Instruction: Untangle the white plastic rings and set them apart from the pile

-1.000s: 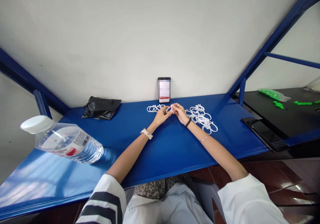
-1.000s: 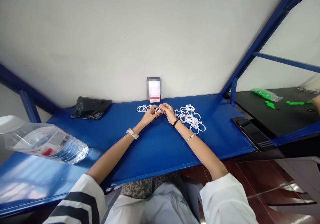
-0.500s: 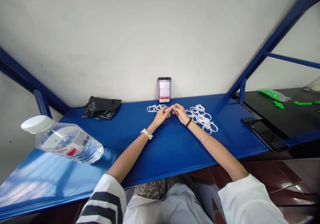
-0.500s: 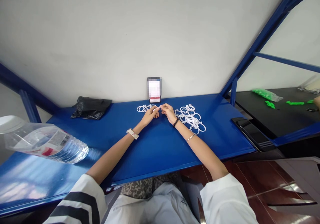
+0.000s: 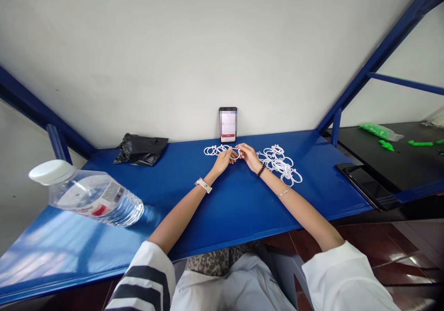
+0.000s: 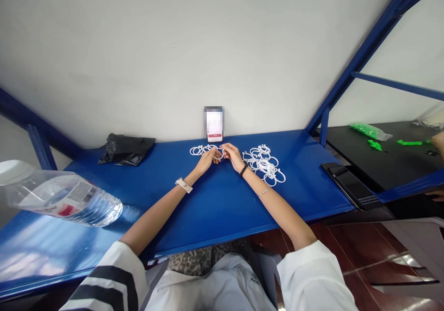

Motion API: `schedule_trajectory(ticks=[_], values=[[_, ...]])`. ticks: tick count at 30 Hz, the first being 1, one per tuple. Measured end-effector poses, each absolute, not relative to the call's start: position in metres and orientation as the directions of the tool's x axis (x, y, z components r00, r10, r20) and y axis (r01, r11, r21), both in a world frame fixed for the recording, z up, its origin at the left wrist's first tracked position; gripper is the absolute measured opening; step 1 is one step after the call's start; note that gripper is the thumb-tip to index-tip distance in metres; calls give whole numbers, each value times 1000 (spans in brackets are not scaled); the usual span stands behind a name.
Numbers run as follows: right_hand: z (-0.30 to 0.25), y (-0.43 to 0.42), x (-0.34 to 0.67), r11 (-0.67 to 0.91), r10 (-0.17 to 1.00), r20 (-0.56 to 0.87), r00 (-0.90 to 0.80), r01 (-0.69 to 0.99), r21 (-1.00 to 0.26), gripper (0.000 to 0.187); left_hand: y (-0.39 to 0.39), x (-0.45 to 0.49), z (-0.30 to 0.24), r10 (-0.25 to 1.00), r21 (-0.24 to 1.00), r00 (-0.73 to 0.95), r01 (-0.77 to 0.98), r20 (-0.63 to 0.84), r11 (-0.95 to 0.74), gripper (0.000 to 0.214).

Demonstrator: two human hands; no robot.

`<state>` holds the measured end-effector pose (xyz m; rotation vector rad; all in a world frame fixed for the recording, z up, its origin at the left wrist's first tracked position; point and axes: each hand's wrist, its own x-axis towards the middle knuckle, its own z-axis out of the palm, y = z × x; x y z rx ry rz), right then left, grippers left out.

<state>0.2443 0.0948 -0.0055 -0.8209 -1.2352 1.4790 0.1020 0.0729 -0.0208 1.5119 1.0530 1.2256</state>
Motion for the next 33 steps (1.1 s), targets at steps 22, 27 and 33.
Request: schedule_trajectory(ticks=[22, 27, 33], values=[[-9, 98, 244, 1, 952, 94, -292, -306, -952, 25, 73, 102, -20, 965, 971, 129, 34, 230, -236, 62], [-8, 97, 244, 3, 950, 100, -296, -313, -950, 31, 73, 102, -21, 965, 971, 131, 48, 226, -234, 61], [-6, 96, 245, 2, 950, 94, -298, -296, -955, 33, 74, 102, -22, 966, 971, 135, 63, 221, -231, 60]])
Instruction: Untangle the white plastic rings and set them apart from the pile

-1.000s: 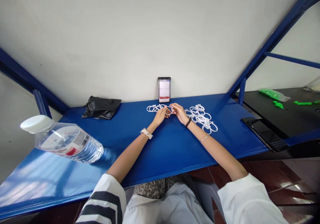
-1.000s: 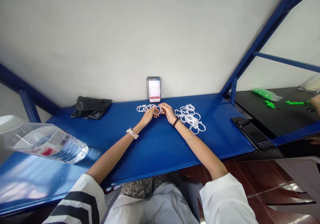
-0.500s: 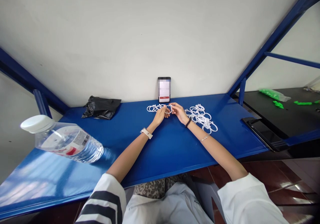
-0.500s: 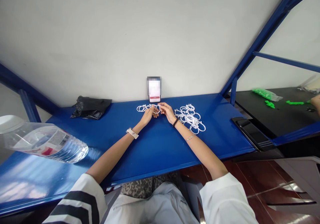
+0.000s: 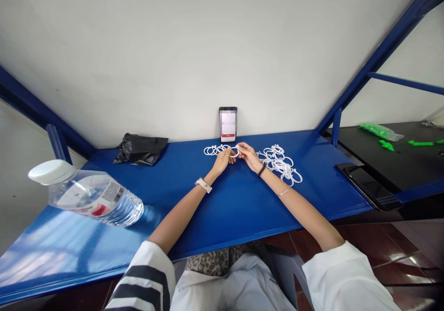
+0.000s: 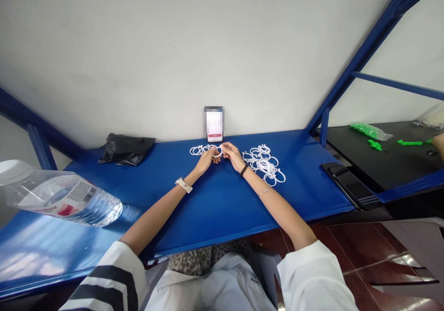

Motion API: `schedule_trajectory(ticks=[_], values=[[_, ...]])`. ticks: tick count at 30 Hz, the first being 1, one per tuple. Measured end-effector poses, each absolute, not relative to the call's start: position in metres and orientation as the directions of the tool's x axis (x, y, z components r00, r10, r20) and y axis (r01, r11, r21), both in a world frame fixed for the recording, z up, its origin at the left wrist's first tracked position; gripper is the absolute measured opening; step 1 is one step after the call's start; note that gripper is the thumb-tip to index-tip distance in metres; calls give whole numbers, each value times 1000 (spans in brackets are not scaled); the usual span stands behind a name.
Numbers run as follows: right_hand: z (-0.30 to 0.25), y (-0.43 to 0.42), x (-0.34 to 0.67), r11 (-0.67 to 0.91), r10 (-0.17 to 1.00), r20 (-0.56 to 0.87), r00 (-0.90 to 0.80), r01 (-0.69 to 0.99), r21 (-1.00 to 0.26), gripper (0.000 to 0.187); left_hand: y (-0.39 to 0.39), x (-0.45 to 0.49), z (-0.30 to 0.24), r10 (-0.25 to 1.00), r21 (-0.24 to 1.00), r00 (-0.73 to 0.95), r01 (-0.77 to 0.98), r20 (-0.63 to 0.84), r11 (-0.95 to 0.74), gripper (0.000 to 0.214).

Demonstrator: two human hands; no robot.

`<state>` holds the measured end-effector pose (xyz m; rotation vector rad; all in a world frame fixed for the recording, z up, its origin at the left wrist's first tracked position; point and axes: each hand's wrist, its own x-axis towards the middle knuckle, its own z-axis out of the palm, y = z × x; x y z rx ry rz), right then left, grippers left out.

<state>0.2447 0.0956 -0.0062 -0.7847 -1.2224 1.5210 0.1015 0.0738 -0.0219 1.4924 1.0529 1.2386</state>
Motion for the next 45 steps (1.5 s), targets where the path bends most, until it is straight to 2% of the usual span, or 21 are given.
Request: schedule_trajectory(ticks=[7, 13, 18, 24, 45], values=[[-7, 96, 244, 10, 951, 98, -294, -288, -958, 33, 72, 102, -19, 969, 977, 141, 41, 204, -212, 56], [-7, 95, 243, 2, 962, 89, -258, -318, -948, 35, 69, 101, -16, 957, 969, 172, 40, 234, -244, 42], [-7, 95, 244, -8, 965, 71, -254, -297, -955, 36, 69, 101, -19, 959, 968, 171, 76, 225, -241, 48], [-8, 96, 243, 10, 964, 89, -250, -299, -954, 35, 71, 101, -21, 951, 961, 172, 61, 257, -271, 43], [-8, 96, 244, 8, 962, 87, -260, -293, -956, 32, 72, 100, -22, 942, 940, 183, 143, 282, -309, 48]])
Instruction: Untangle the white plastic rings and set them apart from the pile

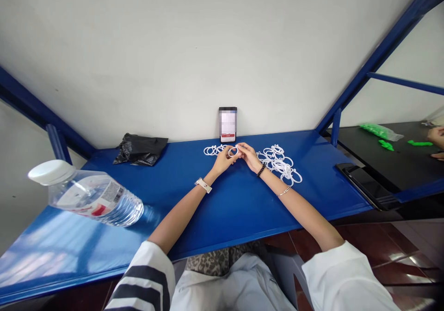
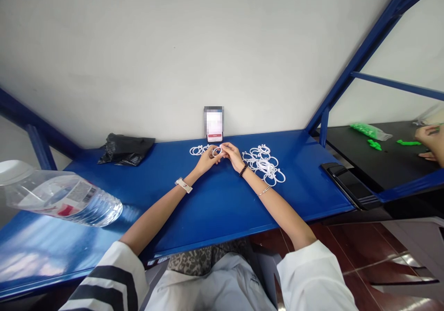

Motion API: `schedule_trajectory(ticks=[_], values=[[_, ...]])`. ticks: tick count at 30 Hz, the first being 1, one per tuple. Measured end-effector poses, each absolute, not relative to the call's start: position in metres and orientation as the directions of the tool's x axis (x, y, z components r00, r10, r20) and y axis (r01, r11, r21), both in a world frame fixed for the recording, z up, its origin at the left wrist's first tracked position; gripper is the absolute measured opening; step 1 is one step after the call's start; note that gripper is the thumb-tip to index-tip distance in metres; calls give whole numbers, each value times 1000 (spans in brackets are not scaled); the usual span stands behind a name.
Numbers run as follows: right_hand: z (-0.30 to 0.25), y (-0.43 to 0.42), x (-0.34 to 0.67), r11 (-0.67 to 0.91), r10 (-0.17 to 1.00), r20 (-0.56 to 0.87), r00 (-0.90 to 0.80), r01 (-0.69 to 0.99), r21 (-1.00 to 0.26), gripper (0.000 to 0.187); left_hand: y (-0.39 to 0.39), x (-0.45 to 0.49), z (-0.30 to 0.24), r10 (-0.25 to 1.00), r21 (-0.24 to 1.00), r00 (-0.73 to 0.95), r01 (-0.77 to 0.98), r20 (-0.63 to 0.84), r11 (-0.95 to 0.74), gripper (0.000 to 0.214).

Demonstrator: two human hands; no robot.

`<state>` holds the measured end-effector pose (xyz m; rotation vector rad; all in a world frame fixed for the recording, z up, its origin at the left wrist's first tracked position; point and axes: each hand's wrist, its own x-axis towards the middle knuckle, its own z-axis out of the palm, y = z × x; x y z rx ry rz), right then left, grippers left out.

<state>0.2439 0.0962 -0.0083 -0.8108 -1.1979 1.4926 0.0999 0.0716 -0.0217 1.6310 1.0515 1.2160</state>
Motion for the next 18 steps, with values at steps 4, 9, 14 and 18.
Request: schedule_trajectory(ticks=[4, 9, 14, 18], values=[[-7, 96, 243, 15, 963, 90, -255, -280, -960, 34, 71, 100, -21, 941, 932, 185, 179, 284, -316, 49], [-4, 93, 243, 8, 967, 76, -243, -269, -963, 29, 69, 100, -19, 944, 917, 163, 240, 287, -320, 46], [-3, 92, 244, 7, 966, 76, -247, -269, -963, 20, 66, 101, -16, 948, 912, 150, 265, 281, -312, 44], [-7, 95, 244, -2, 967, 68, -246, -273, -962, 18, 67, 101, -17, 948, 913, 155, 264, 278, -311, 44]])
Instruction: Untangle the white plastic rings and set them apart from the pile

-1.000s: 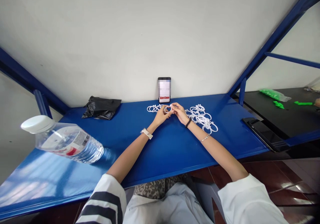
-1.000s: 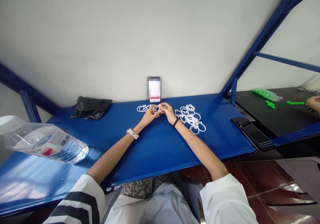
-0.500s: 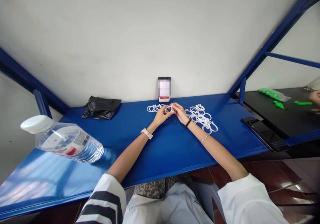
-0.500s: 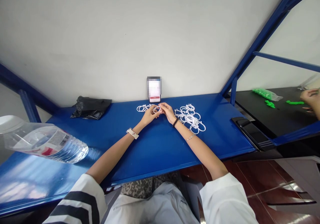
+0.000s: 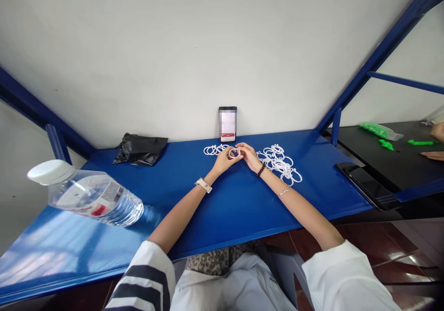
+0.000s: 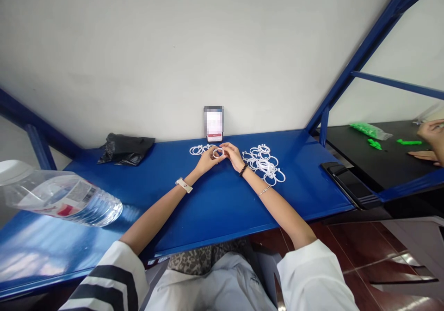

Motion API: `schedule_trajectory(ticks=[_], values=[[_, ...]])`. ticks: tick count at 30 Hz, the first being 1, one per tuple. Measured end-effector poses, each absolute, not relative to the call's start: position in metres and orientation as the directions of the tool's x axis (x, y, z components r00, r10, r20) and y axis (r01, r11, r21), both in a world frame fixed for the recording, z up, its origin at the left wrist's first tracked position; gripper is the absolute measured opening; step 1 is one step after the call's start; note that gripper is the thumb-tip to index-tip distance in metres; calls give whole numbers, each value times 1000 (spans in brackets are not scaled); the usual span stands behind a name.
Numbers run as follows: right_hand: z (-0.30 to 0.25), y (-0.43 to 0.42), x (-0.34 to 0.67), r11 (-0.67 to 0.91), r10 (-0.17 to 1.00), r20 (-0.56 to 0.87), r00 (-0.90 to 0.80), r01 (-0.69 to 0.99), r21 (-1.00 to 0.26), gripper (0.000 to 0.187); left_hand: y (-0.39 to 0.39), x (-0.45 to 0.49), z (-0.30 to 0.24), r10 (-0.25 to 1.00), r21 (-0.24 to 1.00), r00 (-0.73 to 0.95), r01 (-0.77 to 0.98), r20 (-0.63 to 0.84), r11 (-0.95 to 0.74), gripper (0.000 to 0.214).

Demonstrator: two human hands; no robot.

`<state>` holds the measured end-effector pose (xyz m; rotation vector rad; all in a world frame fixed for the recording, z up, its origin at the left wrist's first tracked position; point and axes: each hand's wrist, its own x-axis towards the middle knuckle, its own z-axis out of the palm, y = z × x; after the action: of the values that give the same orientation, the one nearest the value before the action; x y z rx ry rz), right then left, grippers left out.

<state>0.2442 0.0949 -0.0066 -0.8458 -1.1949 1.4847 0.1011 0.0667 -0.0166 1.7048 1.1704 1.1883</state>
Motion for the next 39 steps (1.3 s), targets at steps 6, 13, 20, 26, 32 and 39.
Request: schedule_trajectory(ticks=[6, 13, 20, 26, 32, 39], values=[[-10, 99, 245, -25, 965, 60, -254, -320, -947, 21, 69, 101, -19, 948, 928, 167, 218, 269, -302, 45], [-9, 98, 245, 4, 951, 93, -296, -288, -958, 24, 69, 101, -19, 945, 937, 177, 168, 275, -305, 48], [-7, 95, 247, 23, 928, 117, -353, -261, -965, 31, 72, 100, -22, 950, 939, 170, 184, 261, -291, 49], [-8, 96, 248, 23, 925, 120, -362, -261, -965, 28, 73, 100, -23, 954, 941, 169, 193, 248, -278, 49], [-6, 96, 246, -8, 945, 83, -317, -275, -962, 24, 70, 101, -21, 949, 933, 166, 203, 267, -298, 46], [-4, 96, 246, -28, 947, 66, -315, -285, -958, 23, 70, 100, -21, 940, 918, 173, 223, 294, -328, 45]])
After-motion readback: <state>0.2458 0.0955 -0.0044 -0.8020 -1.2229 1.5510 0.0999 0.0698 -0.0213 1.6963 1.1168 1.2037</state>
